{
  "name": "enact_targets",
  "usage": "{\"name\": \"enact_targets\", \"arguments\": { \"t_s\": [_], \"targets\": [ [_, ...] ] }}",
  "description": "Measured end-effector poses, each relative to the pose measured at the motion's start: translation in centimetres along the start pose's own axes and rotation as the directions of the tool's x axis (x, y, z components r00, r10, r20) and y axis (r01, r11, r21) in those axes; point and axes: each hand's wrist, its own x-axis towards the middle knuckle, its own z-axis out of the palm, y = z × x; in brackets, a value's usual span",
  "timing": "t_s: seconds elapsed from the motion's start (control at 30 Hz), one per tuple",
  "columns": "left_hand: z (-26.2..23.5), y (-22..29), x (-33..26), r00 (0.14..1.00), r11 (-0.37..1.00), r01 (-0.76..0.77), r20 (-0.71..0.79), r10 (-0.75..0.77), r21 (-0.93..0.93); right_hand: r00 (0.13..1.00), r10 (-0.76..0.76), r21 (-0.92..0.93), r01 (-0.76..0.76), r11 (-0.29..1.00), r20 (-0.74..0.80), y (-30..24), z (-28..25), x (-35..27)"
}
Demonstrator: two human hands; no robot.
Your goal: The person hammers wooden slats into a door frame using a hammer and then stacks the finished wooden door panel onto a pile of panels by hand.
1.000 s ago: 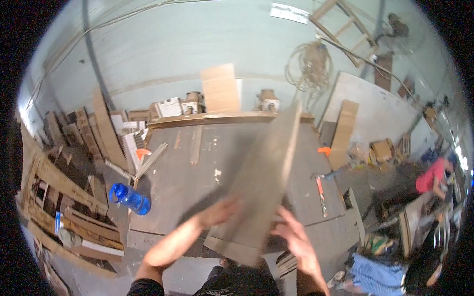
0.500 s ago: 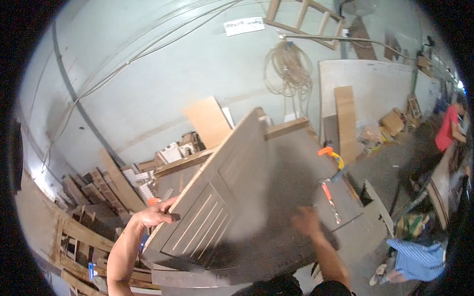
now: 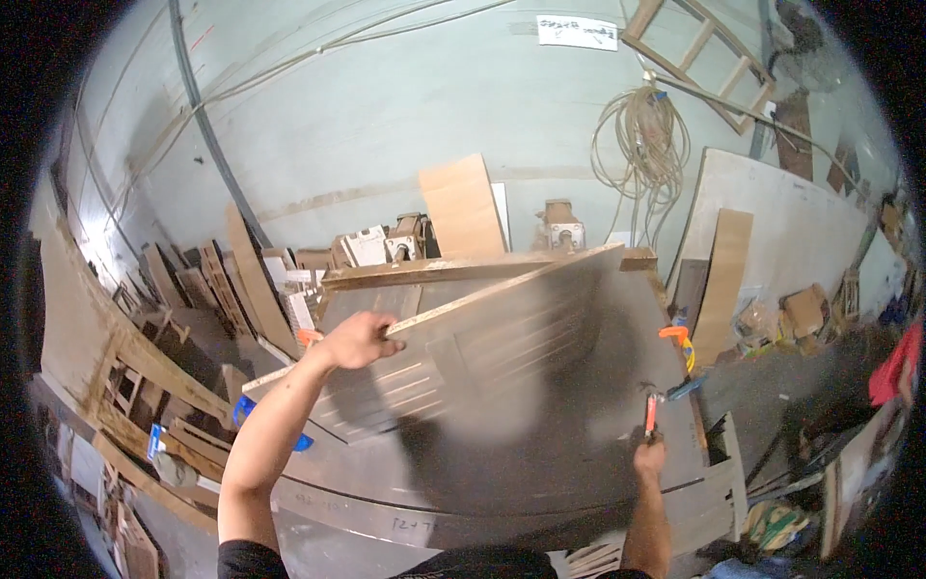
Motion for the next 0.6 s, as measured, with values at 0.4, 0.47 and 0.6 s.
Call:
{"name": "enact_targets", "arguments": {
  "t_s": [0.4,0.47,0.6],
  "targets": [
    [2.0,3.4,1.0,0.99,0.98,0.133,-0.063,-0.125,0.145,0.579,-0.754,0.406,0.636,0.656,0.311,-36.6,-16.1,-15.3],
    [2.2,3.6,0.8,0.985,0.978,0.164,-0.082,-0.155,0.126,0.487,-0.801,0.342,0.729,0.593,0.349,-40.5,-15.2,-17.0],
    [2.1,4.3,0.6,0.983,0.978,0.183,-0.048,-0.179,0.097,0.372,-0.771,0.123,0.859,0.497,0.517,-44.8,-14.2,-19.6]
  ]
}}
